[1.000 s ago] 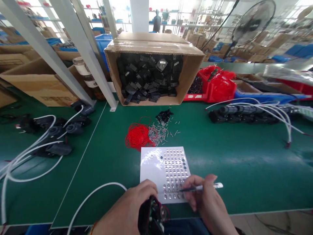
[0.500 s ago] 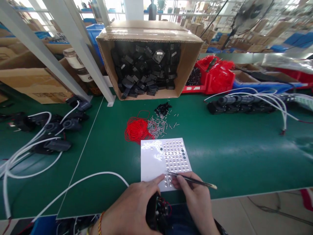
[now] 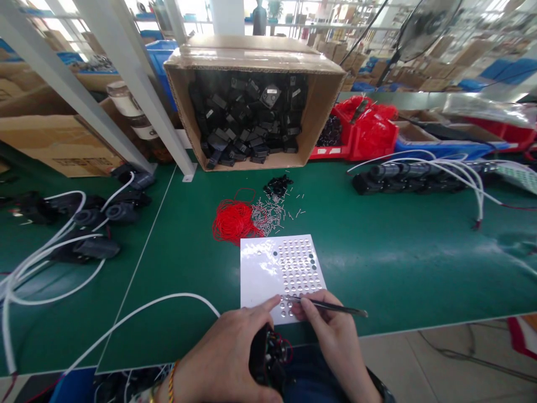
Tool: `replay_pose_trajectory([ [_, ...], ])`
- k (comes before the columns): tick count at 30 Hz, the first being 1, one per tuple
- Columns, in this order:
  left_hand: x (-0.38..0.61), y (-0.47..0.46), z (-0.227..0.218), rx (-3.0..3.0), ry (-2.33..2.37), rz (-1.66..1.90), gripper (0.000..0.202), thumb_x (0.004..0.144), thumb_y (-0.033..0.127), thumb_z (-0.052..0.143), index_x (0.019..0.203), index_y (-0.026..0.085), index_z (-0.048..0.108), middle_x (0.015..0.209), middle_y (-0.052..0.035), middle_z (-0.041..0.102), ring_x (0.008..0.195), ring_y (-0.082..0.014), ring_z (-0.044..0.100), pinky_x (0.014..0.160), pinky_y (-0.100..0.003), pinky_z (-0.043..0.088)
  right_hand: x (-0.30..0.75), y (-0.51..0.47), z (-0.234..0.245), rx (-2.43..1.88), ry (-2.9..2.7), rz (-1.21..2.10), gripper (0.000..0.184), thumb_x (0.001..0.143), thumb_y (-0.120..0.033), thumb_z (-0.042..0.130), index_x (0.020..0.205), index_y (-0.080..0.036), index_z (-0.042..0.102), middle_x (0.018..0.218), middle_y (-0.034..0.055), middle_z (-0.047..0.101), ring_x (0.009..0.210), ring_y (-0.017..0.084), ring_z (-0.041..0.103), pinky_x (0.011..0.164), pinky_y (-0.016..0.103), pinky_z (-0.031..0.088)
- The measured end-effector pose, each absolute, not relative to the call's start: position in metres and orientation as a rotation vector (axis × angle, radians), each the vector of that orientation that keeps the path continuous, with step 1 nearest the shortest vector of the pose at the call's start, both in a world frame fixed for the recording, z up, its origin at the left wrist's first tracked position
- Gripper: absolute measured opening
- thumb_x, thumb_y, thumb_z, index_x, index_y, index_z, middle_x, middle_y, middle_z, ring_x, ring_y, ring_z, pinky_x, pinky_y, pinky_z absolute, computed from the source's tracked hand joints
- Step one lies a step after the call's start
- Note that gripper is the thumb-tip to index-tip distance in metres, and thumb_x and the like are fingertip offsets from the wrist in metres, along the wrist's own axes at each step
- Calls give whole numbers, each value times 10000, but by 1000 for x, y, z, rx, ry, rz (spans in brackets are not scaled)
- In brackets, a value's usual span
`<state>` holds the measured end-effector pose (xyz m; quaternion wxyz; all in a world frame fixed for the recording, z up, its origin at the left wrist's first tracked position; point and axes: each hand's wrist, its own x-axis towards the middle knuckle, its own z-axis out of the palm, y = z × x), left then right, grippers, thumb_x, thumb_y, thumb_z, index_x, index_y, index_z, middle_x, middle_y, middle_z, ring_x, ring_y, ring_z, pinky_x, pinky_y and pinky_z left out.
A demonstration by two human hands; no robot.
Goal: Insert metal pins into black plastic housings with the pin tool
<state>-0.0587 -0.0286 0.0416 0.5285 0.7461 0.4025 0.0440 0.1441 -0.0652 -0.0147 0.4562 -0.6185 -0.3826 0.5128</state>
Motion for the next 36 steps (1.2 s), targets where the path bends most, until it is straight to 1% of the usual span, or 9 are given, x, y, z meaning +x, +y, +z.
replay_pose_trajectory([
  [5, -67, -29, 34, 1659, 914, 265, 977, 551, 668, 723, 1370, 262, 376, 1236, -87, 578, 1071, -312, 560, 960, -434, 420, 144, -63, -11, -1521, -941, 1245, 325, 777, -495, 673, 776, -188, 566, 707, 65, 676, 662, 227, 662, 621, 315, 538],
  [8, -73, -31, 31, 1386, 880, 455, 897, 562, 741, 671, 1269, 228, 471, 1070, -73, 627, 920, -263, 598, 815, -349, 485, 146, -61, -10, -1525, -955, 1249, 316, 775, -478, 686, 767, -176, 593, 711, 75, 680, 664, 220, 661, 627, 303, 539],
  [11, -75, -32, 33, 1140, 900, 713, 783, 569, 740, 675, 1110, 195, 521, 940, -48, 618, 807, -212, 591, 675, -269, 478, 149, -61, -10, -1483, -931, 1328, 319, 759, -462, 714, 800, -157, 632, 758, 98, 699, 713, 234, 676, 672, 313, 553],
  [13, -74, -30, 36, 1072, 1012, 892, 733, 581, 656, 737, 1103, 204, 494, 961, -38, 608, 821, -204, 595, 685, -259, 483, 150, -64, -10, -1437, -850, 1393, 308, 750, -442, 733, 813, -155, 640, 793, 107, 711, 758, 246, 687, 704, 320, 563],
  [18, -56, -19, 38, 1124, 1295, 1141, 748, 601, 333, 836, 1211, 243, 413, 1131, -39, 574, 1002, -232, 582, 862, -308, 484, 164, -60, -1, -1300, -521, 1459, 280, 697, -384, 798, 806, -170, 655, 859, 112, 723, 826, 260, 692, 696, 296, 583],
  [21, -41, -11, 32, 1234, 1251, 1155, 694, 634, 207, 811, 1213, 262, 432, 1222, -40, 537, 1117, -242, 531, 963, -351, 434, 173, -42, 15, -1192, -436, 1518, 274, 700, -396, 793, 805, -182, 657, 880, 121, 722, 857, 253, 687, 720, 293, 576],
  [25, -24, -5, 22, 1317, 1235, 1074, 753, 555, 57, 821, 1194, 241, 467, 1260, -64, 532, 1187, -276, 482, 1058, -454, 337, 168, -17, 38, -1055, -472, 1566, 216, 725, -364, 773, 732, -197, 636, 844, 83, 716, 870, 218, 675, 824, 307, 536],
  [28, -18, -4, 18, 1318, 1293, 1011, 765, 524, 6, 815, 1175, 232, 482, 1224, -66, 563, 1175, -285, 495, 1055, -476, 337, 154, -10, 43, -997, -514, 1625, 206, 754, -357, 749, 737, -199, 618, 878, 85, 709, 887, 223, 657, 836, 337, 521],
  [36, -17, -5, 18, 1321, 1319, 1021, 770, 518, -6, 817, 1168, 251, 496, 1175, -21, 588, 1105, -251, 544, 977, -384, 416, 143, -13, 35, -1071, -520, 1578, 215, 718, -357, 779, 753, -194, 643, 881, 80, 704, 870, 226, 641, 773, 312, 510],
])
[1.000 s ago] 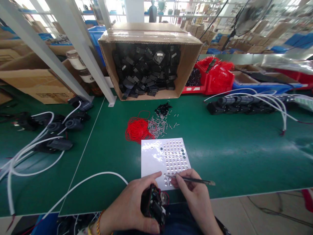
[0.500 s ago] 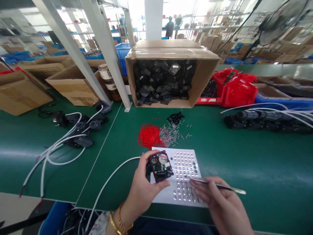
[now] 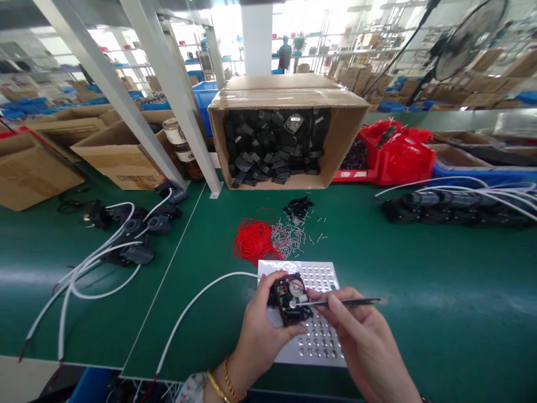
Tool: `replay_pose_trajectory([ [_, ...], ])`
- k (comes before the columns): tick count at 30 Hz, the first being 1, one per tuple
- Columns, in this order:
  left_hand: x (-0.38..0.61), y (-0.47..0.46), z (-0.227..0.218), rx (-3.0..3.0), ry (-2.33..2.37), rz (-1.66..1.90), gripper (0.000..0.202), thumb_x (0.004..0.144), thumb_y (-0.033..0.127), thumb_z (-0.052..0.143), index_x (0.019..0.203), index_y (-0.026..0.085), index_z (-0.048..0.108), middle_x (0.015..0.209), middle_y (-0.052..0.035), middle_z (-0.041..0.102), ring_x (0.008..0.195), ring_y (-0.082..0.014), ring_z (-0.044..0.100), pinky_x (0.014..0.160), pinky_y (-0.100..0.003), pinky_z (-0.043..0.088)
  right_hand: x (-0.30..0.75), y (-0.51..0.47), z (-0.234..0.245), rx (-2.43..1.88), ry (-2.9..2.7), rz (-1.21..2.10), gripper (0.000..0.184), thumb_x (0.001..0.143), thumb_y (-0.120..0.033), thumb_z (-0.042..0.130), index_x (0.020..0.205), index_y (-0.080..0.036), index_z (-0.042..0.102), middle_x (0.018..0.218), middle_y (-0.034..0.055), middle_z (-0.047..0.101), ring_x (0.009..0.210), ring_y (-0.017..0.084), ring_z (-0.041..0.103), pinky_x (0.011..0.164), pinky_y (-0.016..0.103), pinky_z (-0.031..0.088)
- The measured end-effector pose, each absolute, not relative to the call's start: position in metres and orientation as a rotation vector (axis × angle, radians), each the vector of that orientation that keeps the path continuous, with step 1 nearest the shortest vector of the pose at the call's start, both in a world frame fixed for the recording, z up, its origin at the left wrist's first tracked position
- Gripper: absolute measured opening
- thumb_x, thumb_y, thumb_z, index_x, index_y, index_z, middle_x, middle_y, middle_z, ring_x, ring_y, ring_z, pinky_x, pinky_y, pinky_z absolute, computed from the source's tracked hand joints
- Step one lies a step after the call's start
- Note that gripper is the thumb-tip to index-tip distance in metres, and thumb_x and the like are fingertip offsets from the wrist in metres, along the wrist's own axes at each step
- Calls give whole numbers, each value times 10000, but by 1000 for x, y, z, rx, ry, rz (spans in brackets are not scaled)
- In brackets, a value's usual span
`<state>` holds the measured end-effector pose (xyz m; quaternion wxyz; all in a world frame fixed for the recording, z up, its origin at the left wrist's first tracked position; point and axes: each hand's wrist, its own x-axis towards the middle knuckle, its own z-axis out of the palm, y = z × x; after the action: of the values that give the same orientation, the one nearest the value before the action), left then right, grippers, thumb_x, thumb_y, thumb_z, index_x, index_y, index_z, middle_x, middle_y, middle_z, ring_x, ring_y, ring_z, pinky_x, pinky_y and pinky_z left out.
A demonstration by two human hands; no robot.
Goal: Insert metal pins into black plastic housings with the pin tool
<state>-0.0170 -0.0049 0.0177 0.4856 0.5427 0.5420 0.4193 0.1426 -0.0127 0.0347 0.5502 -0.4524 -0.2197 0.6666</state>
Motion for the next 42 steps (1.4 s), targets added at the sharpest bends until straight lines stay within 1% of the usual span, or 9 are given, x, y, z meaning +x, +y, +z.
replay_pose_trajectory([
  [5, -15, -5, 15, 1340, 1326, 1016, 802, 510, -9, 825, 1184, 257, 482, 1183, -13, 581, 1109, -239, 538, 978, -368, 410, 143, -10, 39, -1105, -518, 1565, 253, 689, -380, 794, 737, -181, 644, 887, 102, 704, 855, 235, 639, 736, 313, 517],
  [8, -15, -5, 15, 1343, 1326, 1012, 803, 514, -14, 823, 1186, 258, 478, 1188, -11, 582, 1110, -234, 537, 978, -362, 407, 143, -9, 38, -1114, -540, 1561, 243, 703, -374, 785, 738, -181, 642, 885, 100, 705, 849, 223, 637, 736, 294, 511],
  [12, -14, -6, 16, 1324, 1330, 1005, 797, 514, -27, 816, 1180, 257, 481, 1183, -10, 585, 1109, -229, 538, 970, -350, 412, 142, -10, 36, -1103, -556, 1568, 228, 722, -373, 767, 759, -187, 641, 895, 92, 704, 868, 236, 637, 741, 310, 508],
  [19, -15, -4, 17, 1333, 1325, 1007, 773, 519, 13, 834, 1170, 253, 494, 1180, -18, 594, 1111, -248, 539, 982, -369, 404, 140, -10, 34, -1159, -641, 1472, 225, 716, -382, 769, 748, -192, 653, 912, 89, 700, 895, 229, 620, 790, 310, 473],
  [24, -16, -5, 17, 1345, 1312, 1017, 771, 527, 26, 839, 1172, 260, 489, 1179, -13, 594, 1105, -245, 542, 981, -367, 404, 141, -10, 33, -1169, -656, 1470, 235, 728, -397, 760, 768, -190, 657, 923, 90, 697, 904, 237, 613, 789, 325, 462],
  [28, -16, -4, 15, 1347, 1309, 1023, 774, 532, 22, 837, 1175, 270, 485, 1183, -4, 590, 1111, -238, 538, 989, -367, 400, 141, -10, 32, -1151, -635, 1493, 215, 743, -377, 755, 783, -196, 646, 926, 79, 699, 894, 221, 616, 778, 307, 466],
  [33, -17, -4, 14, 1357, 1309, 1024, 770, 538, 42, 840, 1182, 265, 481, 1192, -15, 587, 1122, -252, 532, 1019, -402, 381, 141, -11, 33, -1142, -635, 1491, 211, 741, -372, 761, 777, -198, 648, 888, 62, 701, 862, 197, 622, 761, 276, 478],
  [38, -17, -6, 11, 1378, 1324, 1016, 785, 537, 24, 831, 1194, 262, 472, 1203, -27, 576, 1136, -264, 521, 1022, -420, 383, 141, -12, 33, -1148, -654, 1466, 203, 750, -369, 755, 784, -200, 649, 910, 67, 700, 902, 206, 622, 773, 281, 486],
  [42, -16, -10, -3, 1407, 1315, 1109, 859, 582, 61, 823, 1281, 290, 379, 1285, -47, 501, 1196, -275, 474, 1033, -452, 380, 141, -10, 31, -1161, -700, 1453, 213, 763, -382, 739, 787, -191, 646, 913, 77, 700, 896, 208, 632, 777, 281, 490],
])
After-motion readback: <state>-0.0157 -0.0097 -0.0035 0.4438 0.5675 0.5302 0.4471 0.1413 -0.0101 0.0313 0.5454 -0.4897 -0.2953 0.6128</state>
